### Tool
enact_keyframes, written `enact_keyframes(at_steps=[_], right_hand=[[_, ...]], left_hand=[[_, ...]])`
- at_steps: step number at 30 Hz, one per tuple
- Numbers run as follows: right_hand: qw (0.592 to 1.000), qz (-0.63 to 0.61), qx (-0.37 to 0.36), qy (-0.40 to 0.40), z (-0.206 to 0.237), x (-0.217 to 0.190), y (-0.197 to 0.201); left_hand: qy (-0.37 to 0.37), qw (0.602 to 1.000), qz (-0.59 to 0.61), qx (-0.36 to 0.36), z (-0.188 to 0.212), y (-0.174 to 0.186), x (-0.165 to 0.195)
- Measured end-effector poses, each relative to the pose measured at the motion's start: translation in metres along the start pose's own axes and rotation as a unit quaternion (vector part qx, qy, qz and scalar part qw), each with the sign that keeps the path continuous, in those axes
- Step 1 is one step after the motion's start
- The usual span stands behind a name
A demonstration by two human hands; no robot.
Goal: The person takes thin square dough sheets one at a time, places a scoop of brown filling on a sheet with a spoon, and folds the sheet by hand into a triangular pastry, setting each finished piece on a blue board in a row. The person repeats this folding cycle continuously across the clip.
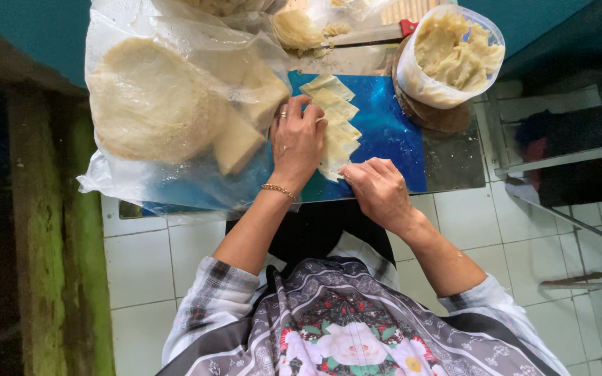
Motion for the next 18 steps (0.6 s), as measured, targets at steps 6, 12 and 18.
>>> enact_keyframes(at_steps=[6,12,18], right_hand=[[0.999,-0.026,-0.028,0.008,0.004,-0.001,0.004],[0.999,-0.014,-0.04,0.012,0.006,-0.004,0.008],[0.997,-0.042,-0.003,-0.063,0.014,0.01,0.017]], left_hand=[[0.001,1.0,0.007,-0.004,0.0,-0.002,-0.001],[0.0,1.0,-0.025,-0.019,0.002,-0.009,-0.004],[-0.066,0.992,-0.11,0.017,0.004,-0.006,0.012]])
Point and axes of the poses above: each hand's wrist, its own z-axis away from the middle knuckle, its own y-axis out of the back of the hand, x = y × z, the point moved 10 cm from there along -z, towards the middle knuckle, and after that the axes turned 11 degrees about -x, right-handed, at the moved point
